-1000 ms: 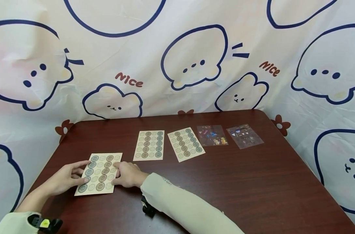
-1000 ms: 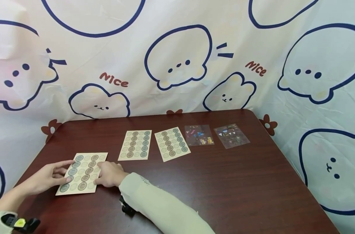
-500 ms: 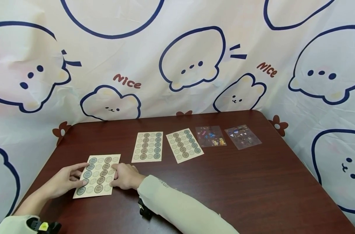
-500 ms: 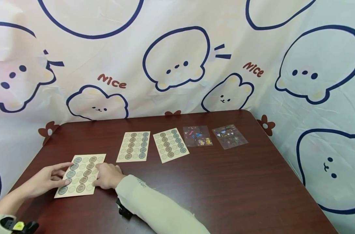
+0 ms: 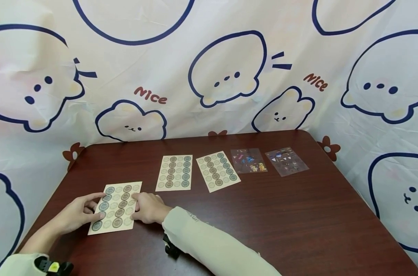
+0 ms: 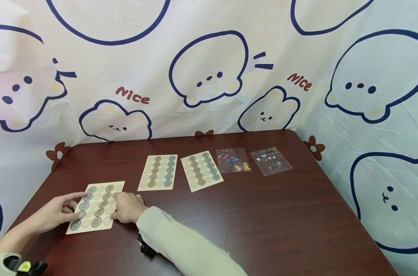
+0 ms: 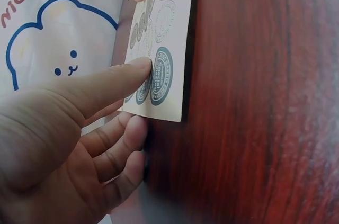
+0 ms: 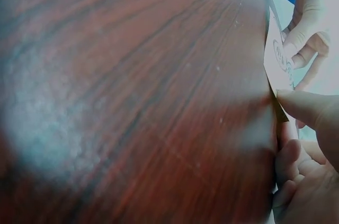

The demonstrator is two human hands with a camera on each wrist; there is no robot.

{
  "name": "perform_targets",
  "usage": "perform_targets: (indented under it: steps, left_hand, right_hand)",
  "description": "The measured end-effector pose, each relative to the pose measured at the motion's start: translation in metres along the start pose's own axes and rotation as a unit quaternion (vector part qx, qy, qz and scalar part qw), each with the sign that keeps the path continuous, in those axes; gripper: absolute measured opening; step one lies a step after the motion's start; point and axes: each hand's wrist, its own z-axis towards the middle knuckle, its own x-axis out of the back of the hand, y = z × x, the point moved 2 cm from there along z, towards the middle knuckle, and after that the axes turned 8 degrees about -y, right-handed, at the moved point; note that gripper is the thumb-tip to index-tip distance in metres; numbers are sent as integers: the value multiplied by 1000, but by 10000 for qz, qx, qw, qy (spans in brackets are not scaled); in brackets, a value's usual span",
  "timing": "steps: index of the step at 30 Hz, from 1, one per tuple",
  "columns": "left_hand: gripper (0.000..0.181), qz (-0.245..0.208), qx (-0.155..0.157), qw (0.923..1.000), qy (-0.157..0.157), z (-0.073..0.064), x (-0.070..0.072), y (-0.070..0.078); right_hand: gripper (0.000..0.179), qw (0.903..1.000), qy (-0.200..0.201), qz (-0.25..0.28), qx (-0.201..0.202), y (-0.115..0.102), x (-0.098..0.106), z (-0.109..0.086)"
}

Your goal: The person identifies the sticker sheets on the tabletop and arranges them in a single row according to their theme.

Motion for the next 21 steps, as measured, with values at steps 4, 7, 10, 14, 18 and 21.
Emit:
perform_targets:
  steps: [4, 7, 10, 14, 18, 21]
  left_hand:
    - [77, 68, -29, 10000, 50, 0, -2, 0]
    - [76, 156, -37, 9998, 94, 1, -2, 0]
    - [75, 306, -1, 9994, 172, 1, -2, 0]
    - [73, 455, 74, 9986, 261, 1, -3, -1]
    - [71, 440, 78, 9986, 286, 2, -3, -1]
    - [70, 455, 75, 9985, 297, 2, -3, -2]
  right_hand:
    - [64, 9999, -2, -148, 72, 0, 0, -1]
    - [63, 9996, 18, -256, 117, -1, -1, -1]
    - [61, 9994, 34, -332, 122, -2, -1, -2]
    - [58, 9990, 12, -433, 120, -3, -2, -1]
    - [59, 9988, -4, -479, 99, -2, -1, -1]
    - [61, 9987, -12, -503, 88, -2, -1, -1]
